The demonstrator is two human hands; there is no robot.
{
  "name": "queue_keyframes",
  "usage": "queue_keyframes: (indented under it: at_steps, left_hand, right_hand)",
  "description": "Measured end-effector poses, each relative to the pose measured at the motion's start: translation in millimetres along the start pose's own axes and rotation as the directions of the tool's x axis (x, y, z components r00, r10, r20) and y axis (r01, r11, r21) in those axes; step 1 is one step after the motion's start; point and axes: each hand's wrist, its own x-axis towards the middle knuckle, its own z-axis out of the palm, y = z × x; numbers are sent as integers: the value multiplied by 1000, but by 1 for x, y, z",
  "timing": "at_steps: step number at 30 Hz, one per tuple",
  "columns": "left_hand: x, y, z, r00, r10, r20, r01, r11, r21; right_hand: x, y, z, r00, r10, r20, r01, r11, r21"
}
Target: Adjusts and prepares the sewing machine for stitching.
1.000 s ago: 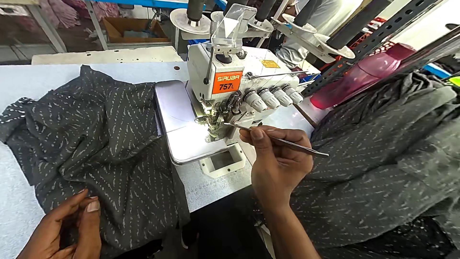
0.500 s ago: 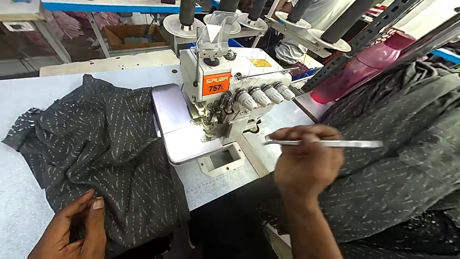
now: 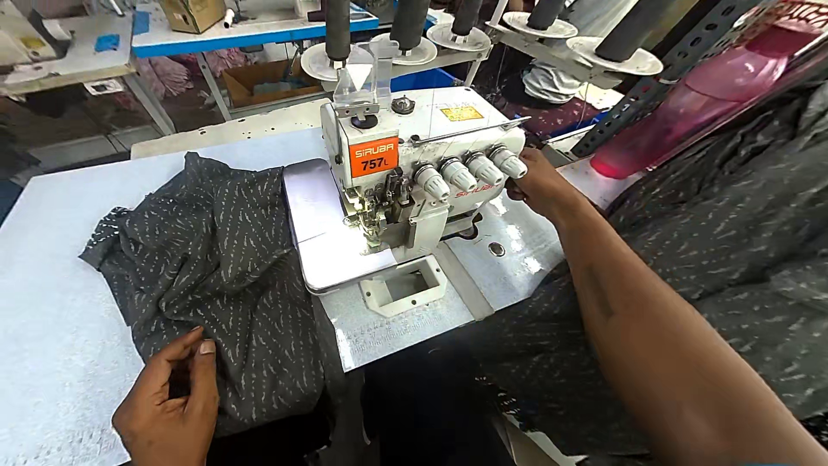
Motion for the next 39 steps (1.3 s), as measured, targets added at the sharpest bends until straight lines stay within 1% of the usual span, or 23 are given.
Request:
queue_keyframes:
  at_steps: [6, 10, 15, 19, 21, 24, 26, 28, 29, 31, 32, 34, 37, 39]
  left_hand:
    - [-1, 3, 3, 1000, -10, 27, 9, 1000, 25]
    - [-1, 2, 5, 1000, -9, 15, 8, 999, 35]
    - [-1, 2, 6, 1000, -14, 13, 14, 998, 53]
    - [-1, 2, 7, 1000, -8, 7, 8, 998, 66]
    - [-1, 3, 7, 1000, -2, 6, 2, 998, 66]
    - [-1, 4, 8, 1000, -5, 1, 5, 998, 60]
    - [-1, 3, 8, 1000, -6, -2, 7, 998, 57]
    - [-1, 3, 7, 1000, -9, 5, 8, 998, 65]
    - [-1, 2, 7, 1000, -7, 10, 6, 997, 72]
    - [-2, 2, 7, 1000, -4, 13, 3, 997, 81]
    - [-2, 2, 6, 1000, -2, 14, 1, 997, 79]
    - [-2, 1, 7, 1000, 4, 9, -5, 997, 77]
    - [-2, 0, 7, 1000, 1, 1, -1, 997, 79]
    - [-2, 0, 7, 1000, 1, -7, 0, 997, 77]
  right_hand:
    - [6, 0, 2, 999, -39, -2, 39, 998, -45]
    - [8, -4, 3, 1000, -13, 7, 13, 997, -78]
    - [12, -14, 3, 995, 102, -4, -101, 979, -179]
    - [21, -29, 3, 967, 254, 1, -240, 917, -320]
    - [21, -37, 2, 950, 309, 34, -278, 893, -355]
    - [20, -44, 3, 944, 328, 39, -285, 869, -404]
    - [23, -34, 4, 970, 242, -16, -230, 899, -372]
    - [23, -17, 5, 993, 85, -77, -102, 962, -254]
    - [20, -11, 6, 996, 23, -85, -40, 979, -201]
    - [14, 1, 9, 996, -38, -84, 33, 998, -60]
    - [12, 6, 10, 996, -47, -78, 47, 999, -6]
    - [12, 8, 12, 996, -20, -89, 22, 1000, 17]
    - [22, 2, 10, 989, 111, -94, -117, 991, -62]
    - [28, -1, 9, 983, 165, -85, -175, 978, -118]
